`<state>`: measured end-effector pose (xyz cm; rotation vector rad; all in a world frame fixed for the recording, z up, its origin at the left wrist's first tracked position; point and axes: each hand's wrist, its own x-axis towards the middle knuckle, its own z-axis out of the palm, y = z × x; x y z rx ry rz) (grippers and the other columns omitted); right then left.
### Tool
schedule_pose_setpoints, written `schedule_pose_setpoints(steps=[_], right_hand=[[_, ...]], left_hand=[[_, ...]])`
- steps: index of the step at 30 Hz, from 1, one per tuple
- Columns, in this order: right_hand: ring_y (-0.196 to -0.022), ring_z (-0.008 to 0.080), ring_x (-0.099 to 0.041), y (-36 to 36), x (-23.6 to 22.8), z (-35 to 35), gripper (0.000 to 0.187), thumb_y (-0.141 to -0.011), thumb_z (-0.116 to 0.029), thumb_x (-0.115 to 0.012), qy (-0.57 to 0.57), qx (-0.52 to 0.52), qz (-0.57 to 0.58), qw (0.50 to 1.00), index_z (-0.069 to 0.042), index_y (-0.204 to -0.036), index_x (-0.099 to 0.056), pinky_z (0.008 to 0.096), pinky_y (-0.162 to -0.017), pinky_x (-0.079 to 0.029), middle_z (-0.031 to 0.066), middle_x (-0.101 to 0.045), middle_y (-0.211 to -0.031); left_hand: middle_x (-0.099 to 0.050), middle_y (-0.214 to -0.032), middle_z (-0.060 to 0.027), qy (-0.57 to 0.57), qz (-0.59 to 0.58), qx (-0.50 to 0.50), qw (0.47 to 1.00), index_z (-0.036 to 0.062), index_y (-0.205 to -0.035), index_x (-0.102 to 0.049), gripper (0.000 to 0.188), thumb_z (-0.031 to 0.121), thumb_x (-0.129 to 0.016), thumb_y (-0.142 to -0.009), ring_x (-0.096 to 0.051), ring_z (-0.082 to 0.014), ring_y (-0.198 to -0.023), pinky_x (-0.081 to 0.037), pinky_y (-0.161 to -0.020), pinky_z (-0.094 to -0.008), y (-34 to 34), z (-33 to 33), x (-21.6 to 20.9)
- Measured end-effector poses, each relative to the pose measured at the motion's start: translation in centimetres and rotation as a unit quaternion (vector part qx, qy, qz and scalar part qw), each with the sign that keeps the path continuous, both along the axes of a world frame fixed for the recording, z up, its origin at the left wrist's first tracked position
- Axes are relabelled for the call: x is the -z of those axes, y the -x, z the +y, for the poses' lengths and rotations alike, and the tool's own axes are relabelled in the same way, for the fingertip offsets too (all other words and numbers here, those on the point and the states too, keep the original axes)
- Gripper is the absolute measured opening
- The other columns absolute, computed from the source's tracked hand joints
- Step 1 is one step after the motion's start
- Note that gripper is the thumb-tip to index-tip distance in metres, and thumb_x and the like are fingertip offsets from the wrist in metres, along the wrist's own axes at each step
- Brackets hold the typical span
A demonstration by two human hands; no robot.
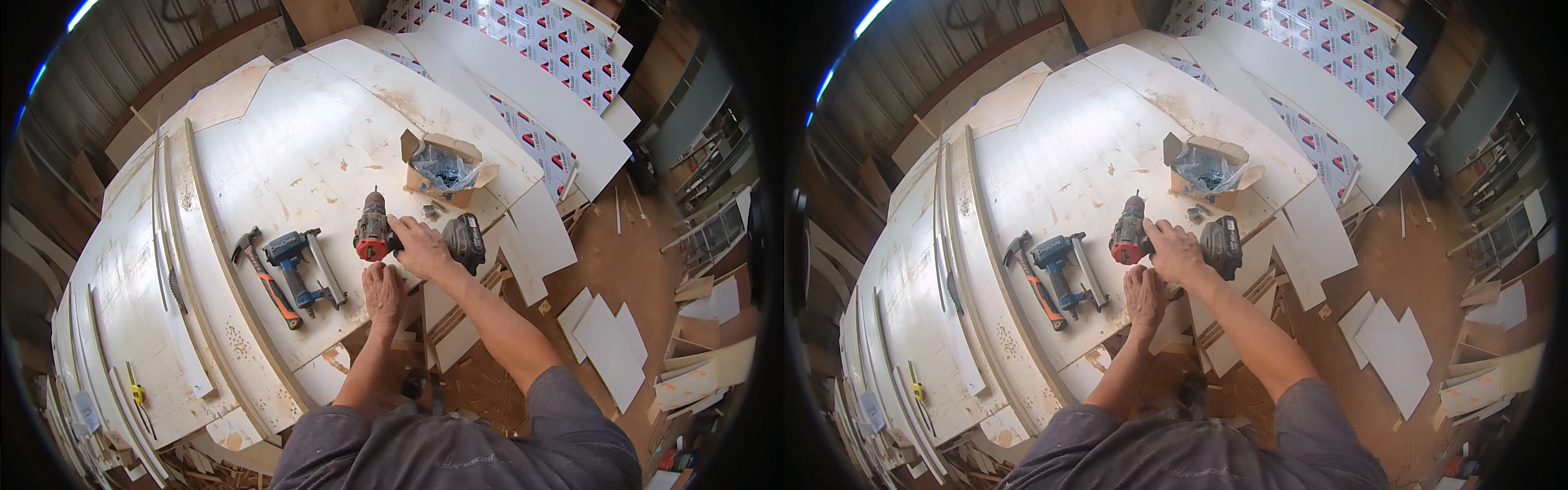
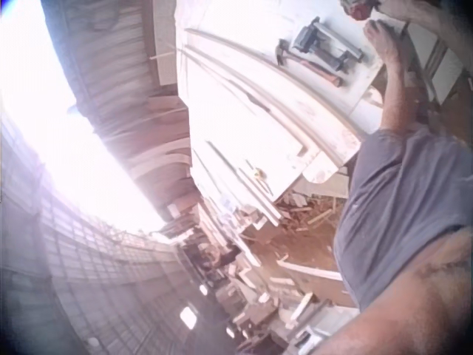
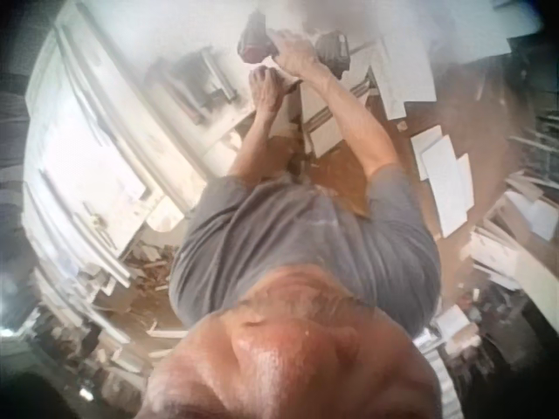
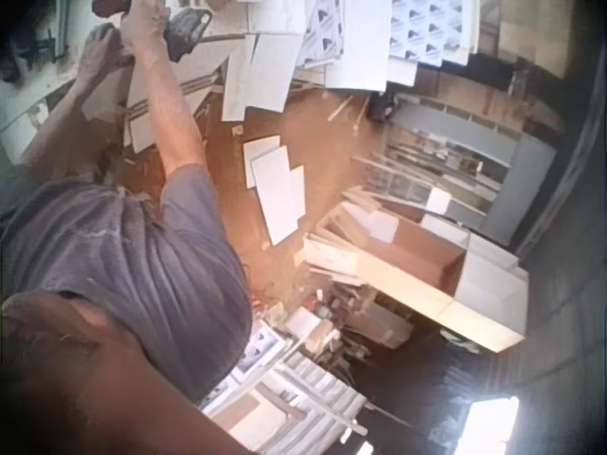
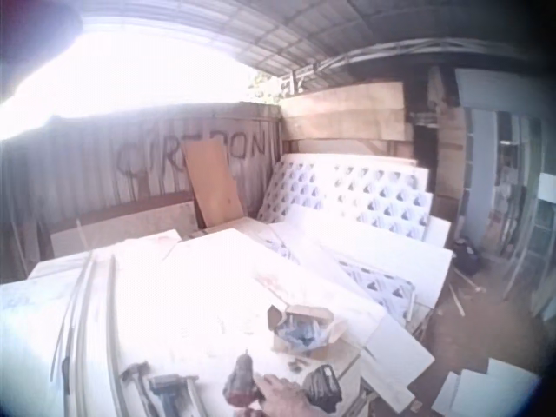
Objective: The person assembles a wooden cabinet by driving screws into a side panel using a drill, then rotates the cabinet on the floor.
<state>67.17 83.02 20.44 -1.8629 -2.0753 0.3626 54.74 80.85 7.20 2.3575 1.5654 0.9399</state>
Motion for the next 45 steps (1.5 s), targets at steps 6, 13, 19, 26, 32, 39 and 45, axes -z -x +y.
schedule_pose_setpoints(steps=[6,13,19,26,32,39,45], right_hand=[[-0.104,0.036,-0.055,3.0,5.6,8.6,0.055,-0.077,-0.013,-0.064,-0.003,0.081,-0.021,0.997,-0.009,-0.129,-0.045,0.0487,-0.087,-0.043,0.0148,-0.049,-0.119],[-0.1,0.0347,-0.057,-1.1,0.7,-0.4,0.038,-0.083,-0.019,-0.06,-0.097,0.007,0.211,0.973,-0.005,-0.117,-0.053,0.0444,-0.088,-0.045,0.0177,-0.054,-0.108],[-0.102,0.0346,-0.058,-10.5,5.6,-27.9,0.04,-0.087,-0.021,-0.054,-0.068,0.241,0.261,0.932,-0.003,-0.123,-0.05,0.0445,-0.087,-0.048,0.0187,-0.055,-0.113],[-0.094,0.0362,-0.062,1.1,21.7,-74.1,0.037,-0.083,-0.029,-0.058,0.195,0.764,0.286,0.544,-0.001,-0.106,-0.059,0.0461,-0.078,-0.049,0.021,-0.065,-0.096],[-0.095,0.0346,-0.062,28.8,31.2,-95.4,0.036,-0.079,-0.027,-0.062,0.312,0.845,0.292,0.322,-0.002,-0.106,-0.062,0.0434,-0.078,-0.05,0.0204,-0.064,-0.102],[-0.064,0.0212,-0.063,35.1,28.4,-100.8,0.031,-0.082,-0.023,-0.062,0.02,0.86,0.484,0.161,-0.001,-0.104,-0.059,0.0337,-0.053,-0.05,0.0137,-0.064,-0.077],[-0.057,0.0153,-0.059,38.6,27.1,-108.5,0.028,-0.084,-0.02,-0.06,-0.252,0.889,0.382,0.005,0.0,-0.103,-0.058,0.0284,-0.049,-0.048,0.0085,-0.062,-0.075]], left_hand=[[-0.047,-0.11,-0.016,0.045,-0.024,-0.008,0.999,0.0032,-0.103,-0.051,0.028,0.015,-0.06,-0.08,-0.043,-0.034,-0.111,-0.028,-0.107,-0.0486,-0.7,-0.1,-0.4],[-0.048,-0.092,-0.0189,0.022,-0.03,-0.052,0.998,0.0001,-0.092,-0.048,0.024,0.024,-0.046,-0.093,-0.045,-0.037,-0.091,-0.035,-0.083,-0.0458,-2.2,-1.1,1.2],[-0.052,-0.093,-0.0133,-0.068,0.057,-0.014,0.996,0.0027,-0.095,-0.054,0.028,0.026,-0.038,-0.097,-0.05,-0.033,-0.092,-0.04,-0.079,-0.047,-1.2,-0.5,1.8],[-0.055,-0.097,-0.0174,-0.132,0.057,-0.008,0.99,0.0011,-0.106,-0.054,0.029,0.026,-0.042,-0.098,-0.053,-0.0354,-0.088,-0.043,-0.076,-0.0477,-4.1,-5.7,1.6],[-0.057,-0.098,-0.0178,-0.07,0.011,0.11,0.991,0.0014,-0.109,-0.054,0.026,0.023,-0.045,-0.097,-0.055,-0.0349,-0.087,-0.045,-0.074,-0.0474,-10.5,-23.5,2.8],[-0.057,-0.108,-0.0182,0.083,0.129,0.525,0.837,0.0011,-0.118,-0.052,0.029,0.014,-0.053,-0.092,-0.059,-0.0328,-0.092,-0.049,-0.077,-0.0401,-19.3,-52.0,10.4],[-0.047,-0.127,-0.0195,0.263,0.279,0.716,0.584,0.0026,-0.124,-0.049,0.04,0.028,-0.048,-0.093,-0.045,-0.0349,-0.118,-0.038,-0.096,-0.0421,-18.6,-79.3,7.1]])
